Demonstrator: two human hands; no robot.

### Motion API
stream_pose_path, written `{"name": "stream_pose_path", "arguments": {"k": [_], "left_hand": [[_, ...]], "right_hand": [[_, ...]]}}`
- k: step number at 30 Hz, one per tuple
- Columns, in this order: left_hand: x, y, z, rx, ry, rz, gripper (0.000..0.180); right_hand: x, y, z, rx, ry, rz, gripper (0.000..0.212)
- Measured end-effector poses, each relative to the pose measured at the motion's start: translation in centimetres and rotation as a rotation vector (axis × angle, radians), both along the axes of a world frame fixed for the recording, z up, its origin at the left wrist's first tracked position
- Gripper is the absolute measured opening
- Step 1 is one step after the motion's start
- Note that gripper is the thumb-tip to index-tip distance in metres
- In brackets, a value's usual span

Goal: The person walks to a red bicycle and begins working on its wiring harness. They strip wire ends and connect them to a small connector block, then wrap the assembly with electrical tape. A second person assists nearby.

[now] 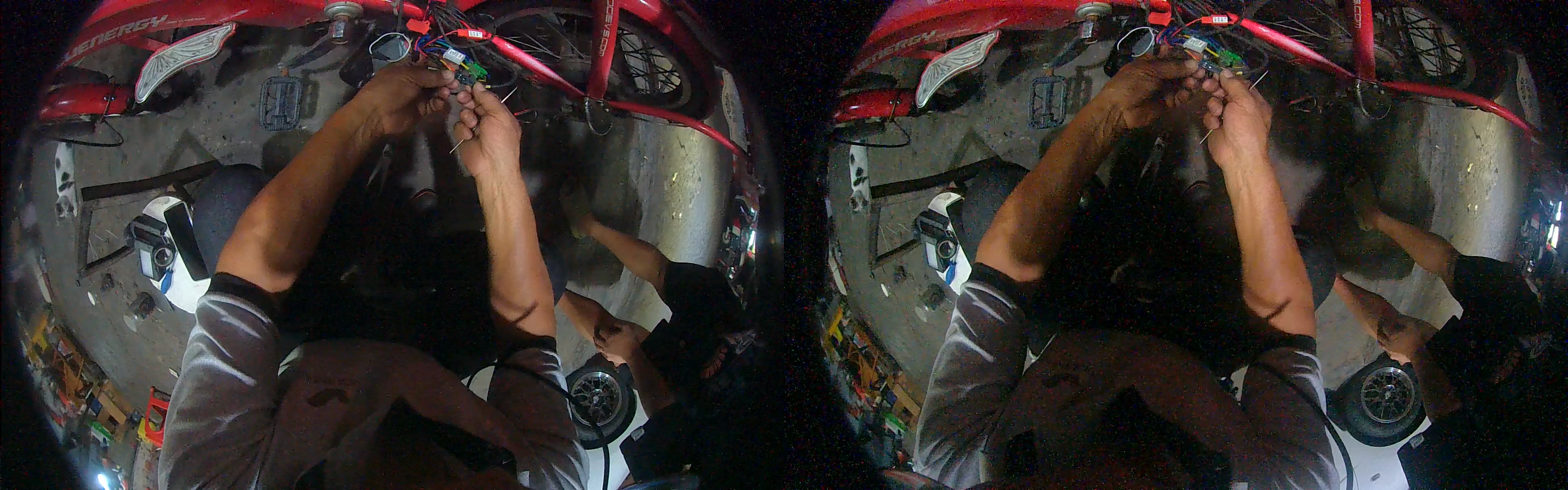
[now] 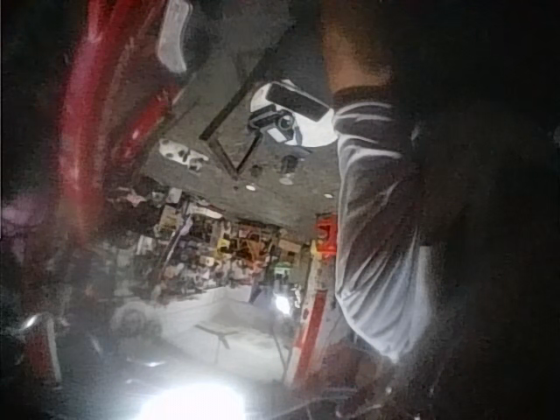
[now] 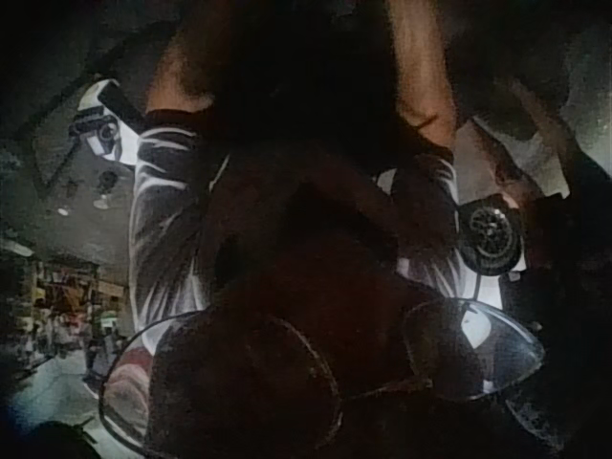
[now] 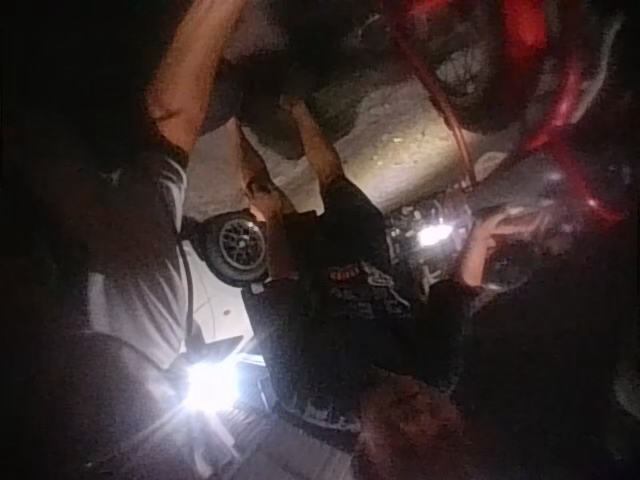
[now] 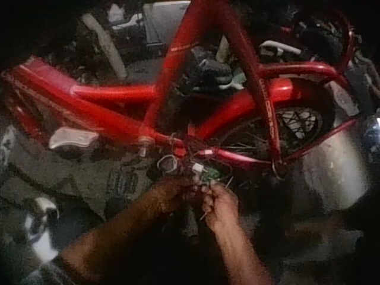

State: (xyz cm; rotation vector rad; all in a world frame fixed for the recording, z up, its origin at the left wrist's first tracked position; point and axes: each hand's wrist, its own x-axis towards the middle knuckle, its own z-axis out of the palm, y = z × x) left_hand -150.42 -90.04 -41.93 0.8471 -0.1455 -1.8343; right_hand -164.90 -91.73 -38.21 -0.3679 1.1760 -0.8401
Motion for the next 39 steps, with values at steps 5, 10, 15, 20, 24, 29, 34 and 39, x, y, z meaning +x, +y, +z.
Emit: {"name": "stream_pose_path", "arguments": {"k": [5,10,15,20,24,29,34,39], "left_hand": [[-0.1,0.0,0.3,0.002,-0.03,-0.006,0.012],[0.0,0.1,0.3,0.003,0.042,-0.002,0.012],[-0.1,0.1,0.2,-0.012,0.017,0.009,0.011],[-0.4,0.1,0.2,-0.004,0.052,0.054,0.012],[-0.5,0.1,0.3,-0.022,0.031,0.06,0.013],[-0.7,0.1,0.4,-0.029,-0.017,0.069,0.012],[-0.8,0.2,0.1,-0.059,0.02,0.078,0.014],[-1.2,0.1,0.1,-0.031,0.026,0.105,0.009]], "right_hand": [[0.2,0.0,0.0,-0.02,-0.03,-0.003,0.007],[0.3,0.2,0.1,-0.022,-0.029,-0.009,0.01],[0.7,0.4,0.3,0.022,-0.034,-0.041,0.012],[1.0,0.4,0.3,0.012,-0.022,-0.046,0.013],[1.0,0.4,0.4,0.013,-0.004,-0.044,0.013],[1.0,0.4,0.6,0.044,-0.007,-0.065,0.013],[1.1,0.6,0.4,-0.009,0.012,-0.049,0.011],[1.1,0.7,0.1,-0.026,-0.002,-0.065,0.006]]}}
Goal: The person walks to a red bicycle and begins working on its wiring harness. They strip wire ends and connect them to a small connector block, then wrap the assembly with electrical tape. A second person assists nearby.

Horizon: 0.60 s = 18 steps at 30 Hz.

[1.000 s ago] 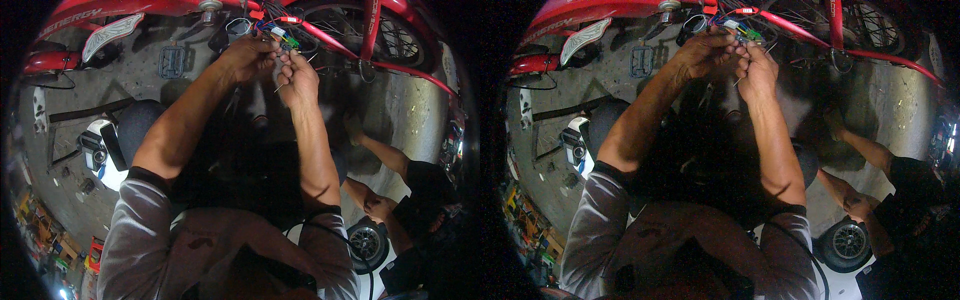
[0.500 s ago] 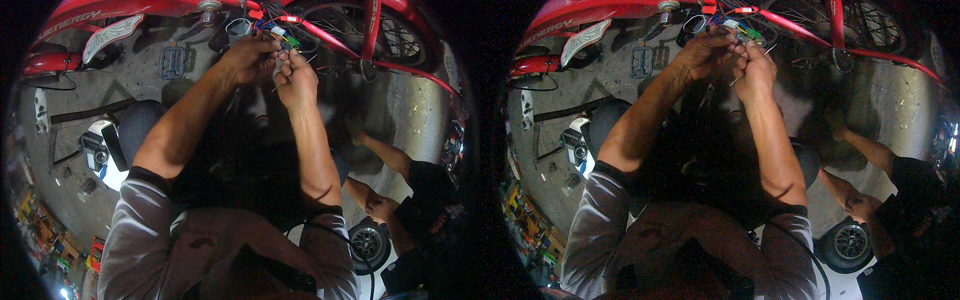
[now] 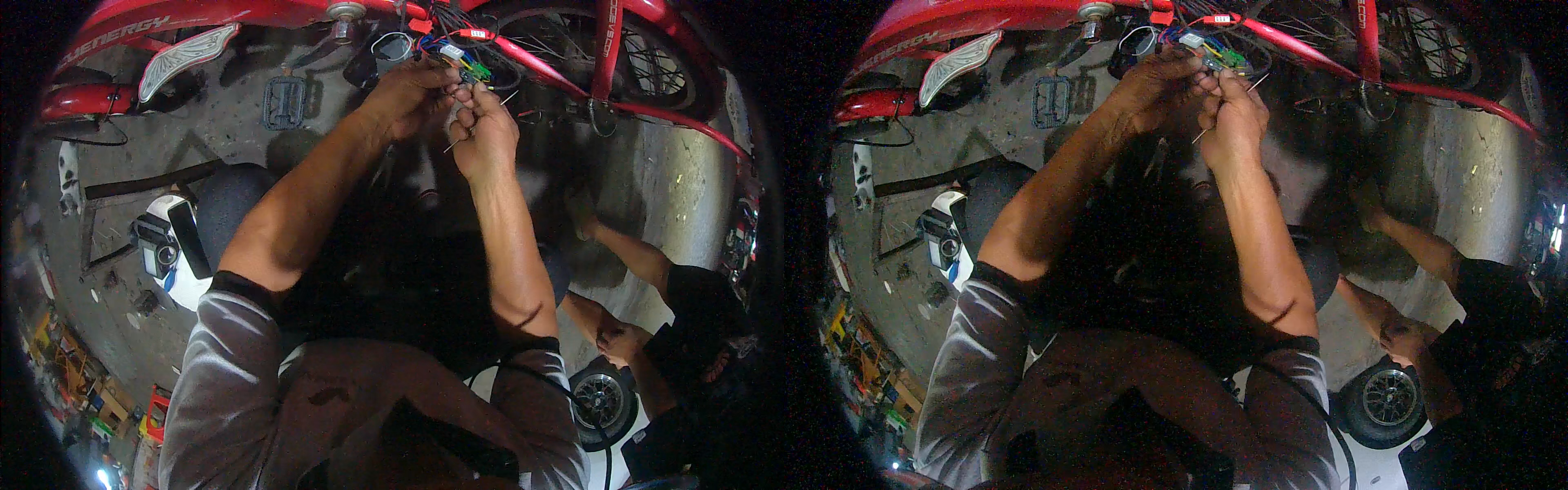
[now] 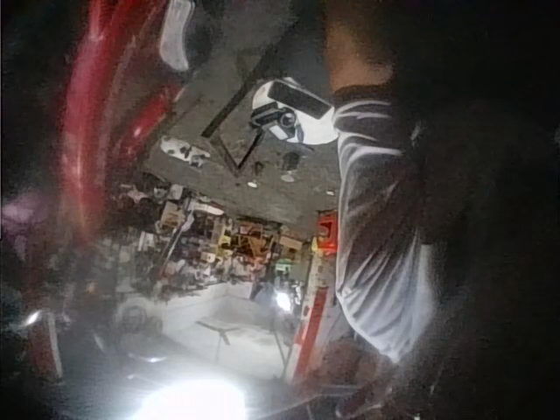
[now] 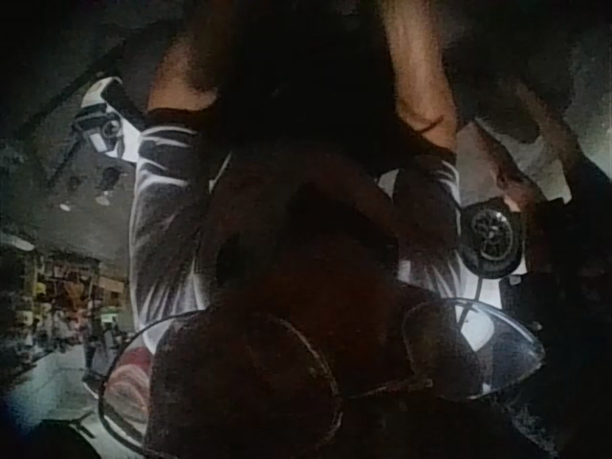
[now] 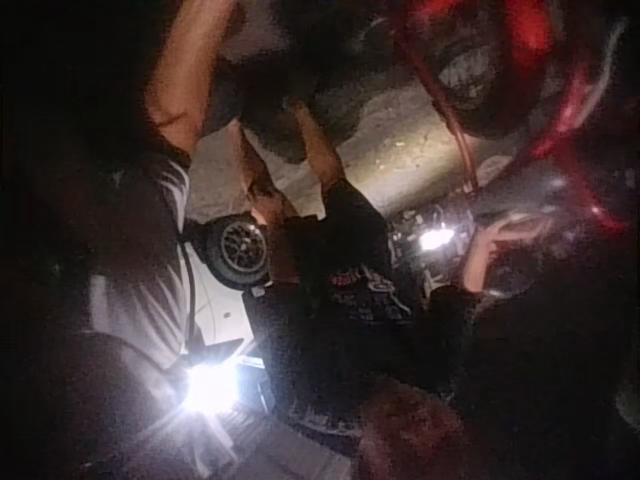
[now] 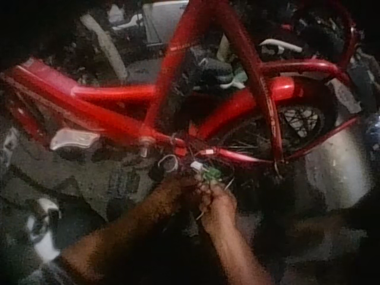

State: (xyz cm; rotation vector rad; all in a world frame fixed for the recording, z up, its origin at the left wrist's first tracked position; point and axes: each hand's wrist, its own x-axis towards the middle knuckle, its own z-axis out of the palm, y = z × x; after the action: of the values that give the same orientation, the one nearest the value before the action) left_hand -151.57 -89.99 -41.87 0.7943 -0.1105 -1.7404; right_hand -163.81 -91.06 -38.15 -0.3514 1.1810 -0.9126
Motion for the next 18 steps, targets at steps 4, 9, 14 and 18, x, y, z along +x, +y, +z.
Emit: {"name": "stream_pose_path", "arguments": {"k": [4,9,14,18], "left_hand": [[-0.06,0.01,0.01,-0.025,0.006,0.019,0.008],[-0.08,-0.1,-0.17,-0.025,-0.006,0.031,0.007],[0.01,-0.17,-0.3,-0.029,-0.016,0.033,0.007],[0.12,0.07,-0.16,-0.018,-0.033,0.018,0.013]], "right_hand": [[-0.18,-0.04,-0.01,0.011,-0.004,0.047,0.012],[-0.22,-0.14,0.2,0.014,0.029,0.081,0.014],[-0.34,0.15,-0.05,-0.081,0.17,0.021,0.007],[-0.06,0.15,-0.63,-0.348,0.378,-0.097,0.01]]}}
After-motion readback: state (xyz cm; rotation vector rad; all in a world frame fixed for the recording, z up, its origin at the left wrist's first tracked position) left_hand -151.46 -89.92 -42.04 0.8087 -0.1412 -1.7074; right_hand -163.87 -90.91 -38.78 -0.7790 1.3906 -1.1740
